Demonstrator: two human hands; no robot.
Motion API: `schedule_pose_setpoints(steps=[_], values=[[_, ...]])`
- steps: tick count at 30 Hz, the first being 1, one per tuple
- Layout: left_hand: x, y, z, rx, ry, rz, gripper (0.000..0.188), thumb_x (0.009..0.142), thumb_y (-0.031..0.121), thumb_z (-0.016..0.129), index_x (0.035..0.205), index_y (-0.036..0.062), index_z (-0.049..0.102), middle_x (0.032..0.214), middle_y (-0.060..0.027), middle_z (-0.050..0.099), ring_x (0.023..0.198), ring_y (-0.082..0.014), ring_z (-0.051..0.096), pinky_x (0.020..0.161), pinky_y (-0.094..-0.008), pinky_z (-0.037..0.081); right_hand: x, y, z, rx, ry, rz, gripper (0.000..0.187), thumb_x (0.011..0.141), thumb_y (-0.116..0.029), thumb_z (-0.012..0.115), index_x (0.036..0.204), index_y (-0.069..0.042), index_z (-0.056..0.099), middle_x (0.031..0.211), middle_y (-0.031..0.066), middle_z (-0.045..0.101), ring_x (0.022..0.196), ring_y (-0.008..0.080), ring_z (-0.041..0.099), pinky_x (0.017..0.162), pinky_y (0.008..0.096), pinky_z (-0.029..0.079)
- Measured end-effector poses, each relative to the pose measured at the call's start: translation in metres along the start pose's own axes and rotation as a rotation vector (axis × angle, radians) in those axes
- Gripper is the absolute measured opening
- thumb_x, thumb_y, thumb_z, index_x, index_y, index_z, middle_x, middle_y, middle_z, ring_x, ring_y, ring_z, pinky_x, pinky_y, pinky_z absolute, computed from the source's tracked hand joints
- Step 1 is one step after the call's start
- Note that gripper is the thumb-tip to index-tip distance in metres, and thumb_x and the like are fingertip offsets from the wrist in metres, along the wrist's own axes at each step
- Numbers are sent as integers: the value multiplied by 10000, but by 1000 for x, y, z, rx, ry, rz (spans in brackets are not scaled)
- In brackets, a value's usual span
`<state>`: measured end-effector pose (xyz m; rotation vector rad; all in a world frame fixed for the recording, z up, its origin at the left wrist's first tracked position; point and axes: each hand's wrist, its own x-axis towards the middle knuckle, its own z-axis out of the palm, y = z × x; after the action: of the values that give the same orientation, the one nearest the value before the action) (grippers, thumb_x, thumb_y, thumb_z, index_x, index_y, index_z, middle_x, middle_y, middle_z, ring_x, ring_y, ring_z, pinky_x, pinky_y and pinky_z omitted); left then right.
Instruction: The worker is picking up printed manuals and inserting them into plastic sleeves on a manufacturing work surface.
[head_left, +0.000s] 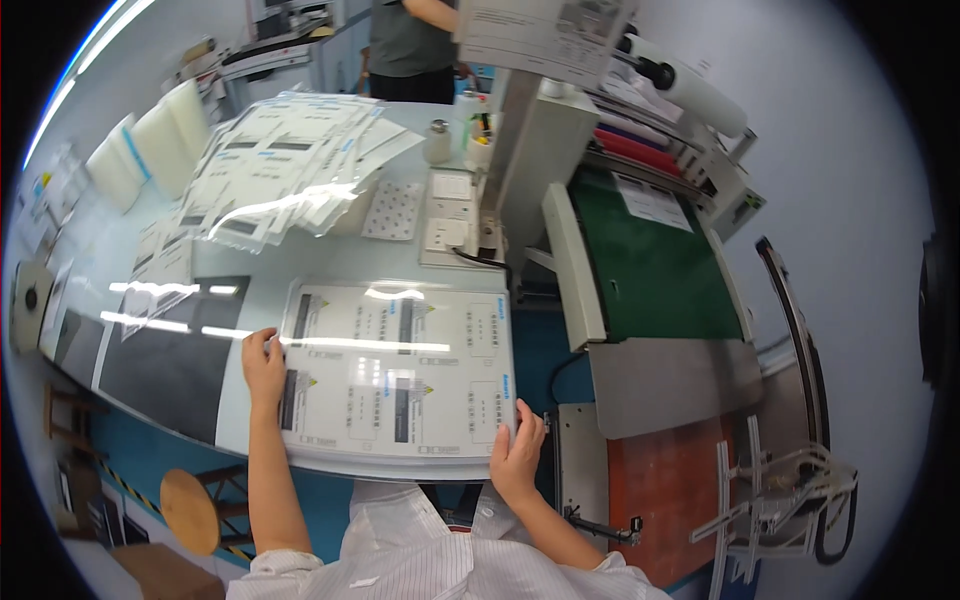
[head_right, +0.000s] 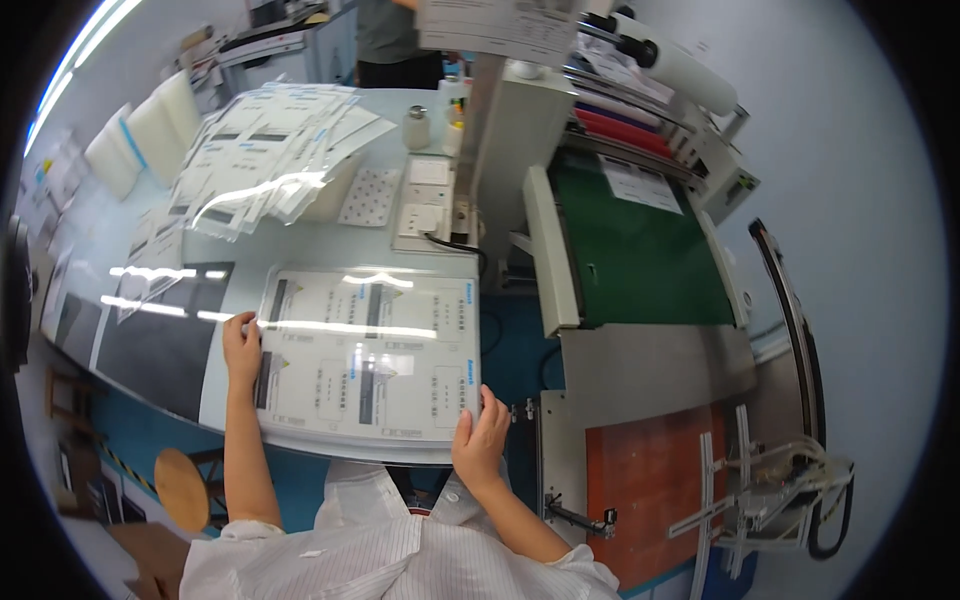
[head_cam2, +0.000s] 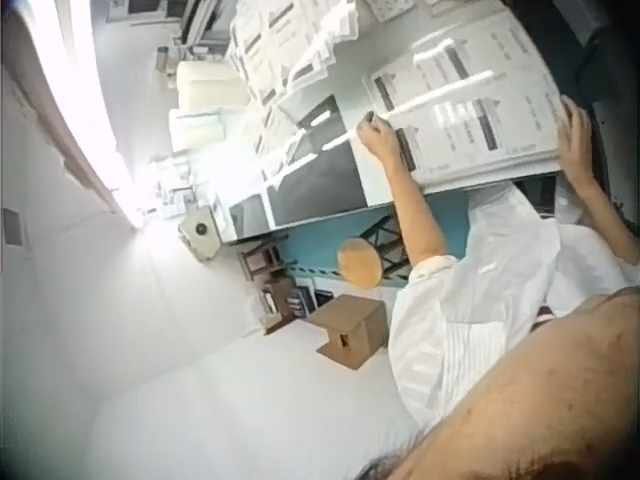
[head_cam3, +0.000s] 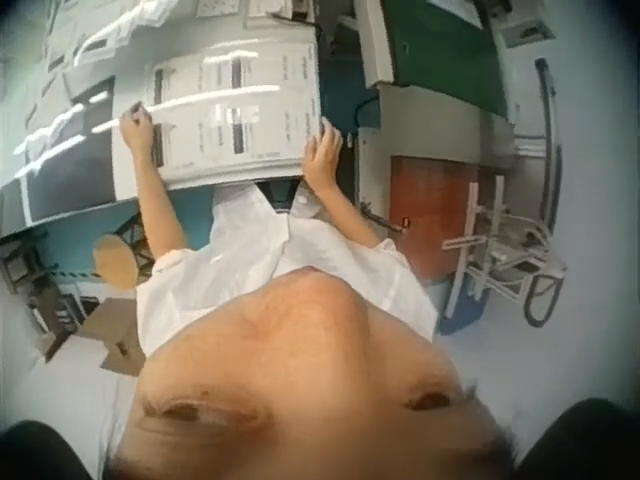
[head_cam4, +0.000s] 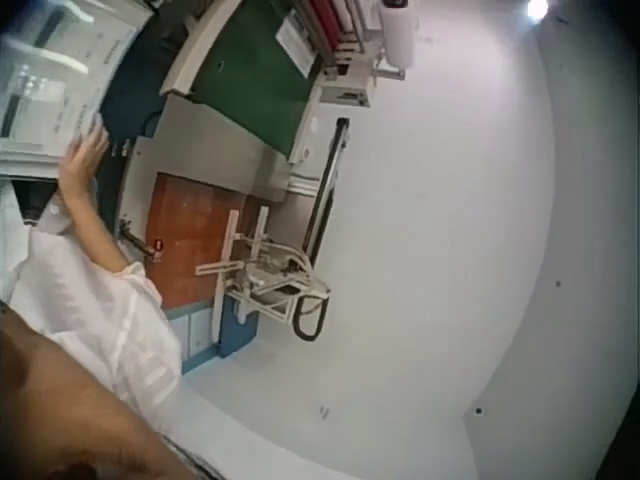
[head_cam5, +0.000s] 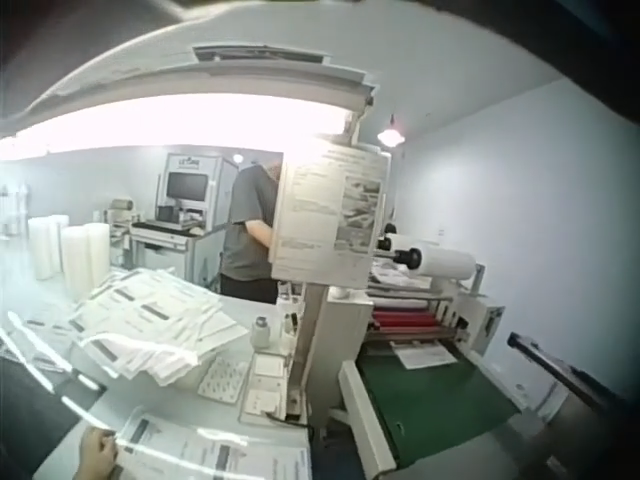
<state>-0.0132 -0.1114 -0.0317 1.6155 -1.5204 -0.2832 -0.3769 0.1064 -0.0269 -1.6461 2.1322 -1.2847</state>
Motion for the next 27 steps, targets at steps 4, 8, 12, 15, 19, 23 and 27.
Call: schedule_pose_setpoints(steps=[4,8,12,15,19,23,27], values=[[-2,8,1,-12,79,48,142,870,101,607,968,17,666,994,-150,619,917,-314,593,800,-387,483,0,0,-1,11,-17,-13,458,939,-123,510,1346,58,402,1202,228,463,1116,366,448,992,457,354],[-5,11,-2,-13,107,-1,143,852,120,622,958,43,679,1009,-148,618,979,-339,579,874,-421,457,-3,1,2,77,-19,-6,440,956,-125,492,1345,62,405,1205,227,456,1124,367,446,988,453,361],[-7,11,-3,18,97,-12,178,848,162,616,973,58,690,1035,-152,616,1006,-338,578,905,-427,457,-4,-1,1,68,-19,-22,414,983,-134,464,1348,52,410,1219,214,447,1108,346,469,982,435,374],[-8,15,0,10,129,-6,166,850,161,614,959,64,694,1025,-146,618,983,-334,586,885,-421,470,-5,5,2,21,-7,-11,405,992,-150,458,1341,51,414,1231,209,444,1102,336,479,983,425,377],[-9,13,-3,0,125,-7,158,848,156,614,948,63,694,1008,-144,621,973,-333,590,873,-421,473,-5,6,3,20,11,-26,403,990,-147,454,1339,50,417,1225,208,447,1104,338,477,986,427,376],[-9,14,-5,-35,103,-7,157,844,146,613,947,60,694,991,-143,626,977,-330,590,870,-420,470,-5,1,1,25,6,-19,402,983,-138,452,1337,49,418,1227,210,445,1115,346,475,991,430,373],[-6,17,-3,-47,95,-28,145,848,125,616,941,40,687,984,-145,622,962,-319,587,857,-415,469,-4,2,1,0,54,-13,410,976,-142,460,1336,50,420,1226,217,444,1112,354,477,988,433,374]])
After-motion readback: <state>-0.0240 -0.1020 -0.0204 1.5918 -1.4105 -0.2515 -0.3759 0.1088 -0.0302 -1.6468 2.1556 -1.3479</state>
